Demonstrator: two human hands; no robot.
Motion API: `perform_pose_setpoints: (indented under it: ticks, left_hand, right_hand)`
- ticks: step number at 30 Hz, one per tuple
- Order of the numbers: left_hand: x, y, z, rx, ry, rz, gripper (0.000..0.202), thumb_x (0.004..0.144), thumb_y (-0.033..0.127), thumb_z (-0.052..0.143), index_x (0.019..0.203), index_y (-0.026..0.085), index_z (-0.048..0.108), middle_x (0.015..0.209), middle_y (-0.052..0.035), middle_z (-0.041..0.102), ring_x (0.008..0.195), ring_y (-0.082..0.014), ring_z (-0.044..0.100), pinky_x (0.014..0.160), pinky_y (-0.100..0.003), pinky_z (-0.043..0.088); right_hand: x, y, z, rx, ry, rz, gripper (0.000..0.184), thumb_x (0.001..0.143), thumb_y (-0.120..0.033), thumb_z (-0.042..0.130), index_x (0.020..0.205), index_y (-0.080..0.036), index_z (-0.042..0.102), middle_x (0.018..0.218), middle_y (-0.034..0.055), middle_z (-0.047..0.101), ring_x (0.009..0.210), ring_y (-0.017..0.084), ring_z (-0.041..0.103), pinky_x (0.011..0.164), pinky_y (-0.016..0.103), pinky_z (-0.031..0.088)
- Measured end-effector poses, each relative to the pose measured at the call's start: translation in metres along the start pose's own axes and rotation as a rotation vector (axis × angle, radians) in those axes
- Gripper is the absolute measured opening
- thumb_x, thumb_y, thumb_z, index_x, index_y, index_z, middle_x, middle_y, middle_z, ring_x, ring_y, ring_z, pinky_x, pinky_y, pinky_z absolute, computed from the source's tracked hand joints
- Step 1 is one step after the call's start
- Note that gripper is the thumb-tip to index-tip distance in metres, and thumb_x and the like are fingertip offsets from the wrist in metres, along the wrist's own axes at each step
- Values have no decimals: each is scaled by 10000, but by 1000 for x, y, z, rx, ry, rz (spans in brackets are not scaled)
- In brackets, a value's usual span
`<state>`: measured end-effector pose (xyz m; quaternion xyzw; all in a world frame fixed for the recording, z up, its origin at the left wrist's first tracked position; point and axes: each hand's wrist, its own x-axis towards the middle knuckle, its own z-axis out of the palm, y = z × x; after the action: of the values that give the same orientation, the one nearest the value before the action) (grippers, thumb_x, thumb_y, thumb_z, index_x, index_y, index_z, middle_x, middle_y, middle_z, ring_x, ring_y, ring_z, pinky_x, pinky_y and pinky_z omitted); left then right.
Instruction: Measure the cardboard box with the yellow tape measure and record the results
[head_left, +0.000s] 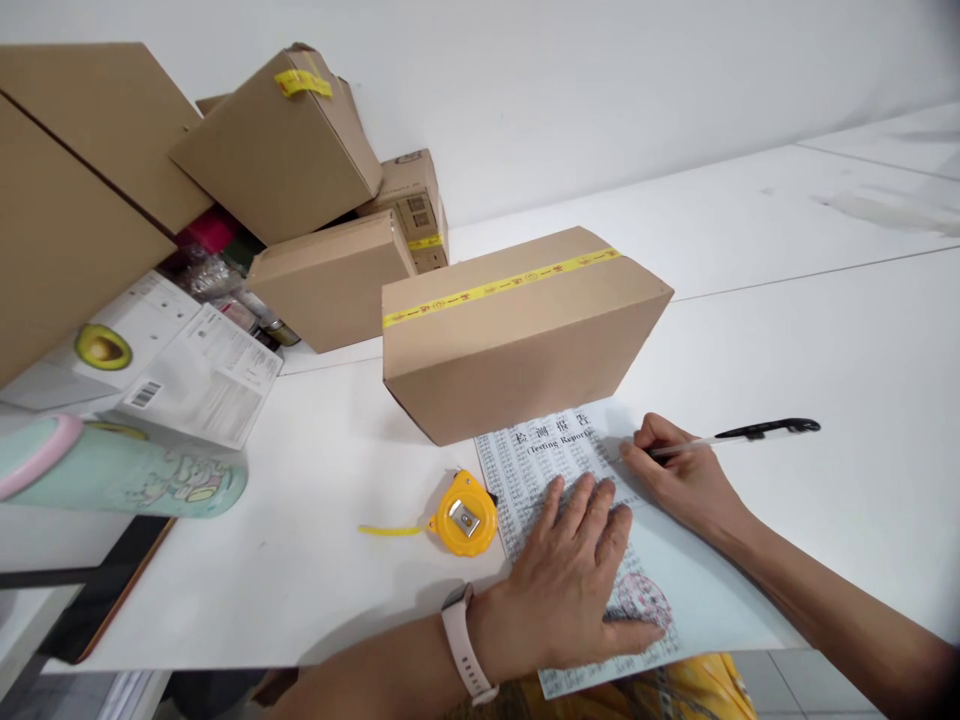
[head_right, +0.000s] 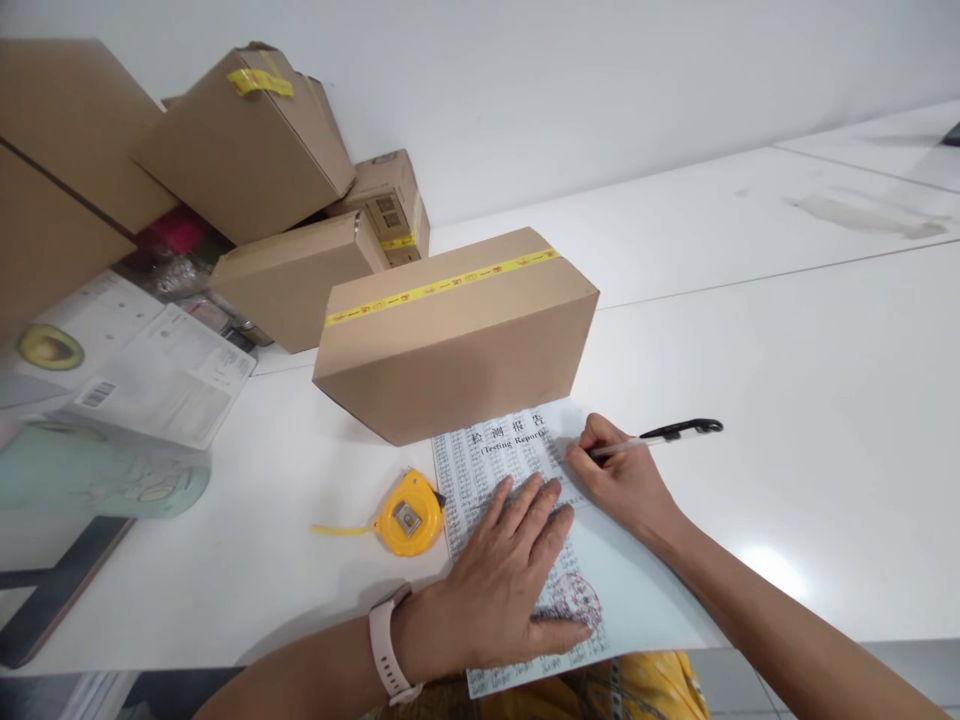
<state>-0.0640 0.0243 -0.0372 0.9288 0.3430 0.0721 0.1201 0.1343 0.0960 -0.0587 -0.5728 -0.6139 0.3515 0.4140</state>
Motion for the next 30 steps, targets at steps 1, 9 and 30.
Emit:
perform_pose_setpoints:
  ticks: [1, 9, 30]
  left_hand:
    - [0, 0, 0, -3, -4, -2, 851, 951, 682, 371, 1502, 38, 301, 1612, -208, 265, 1529, -328, 112, 1251, -498, 91]
    - [0, 0, -1, -14, -4, -2, 849, 955, 675, 370, 1506, 34, 297, 1612, -210, 264, 1529, -330, 112, 1252, -504, 96]
    - [-84, -36, 8, 10, 651, -685, 605, 857, 313, 665, 1398, 214, 412, 1410, -170, 517, 1329, -359, 477, 1029, -598, 454]
  right_hand:
    - [0, 0, 0, 5, -2, 0, 361, 842, -360, 643, 621, -241, 383, 561, -44, 389, 527, 114, 339, 456, 256, 295]
    - [0, 4, -1, -15, 44, 3, 349, 874, -379, 619, 643, -242, 395, 577, -41, 416, 527, 123, 367, 474, 272, 310]
    - [21, 38, -33, -569, 298, -276, 445, 859, -97, 414, 1229, -209, 636, 955, 91, 704, 927, 273, 606, 655, 364, 466]
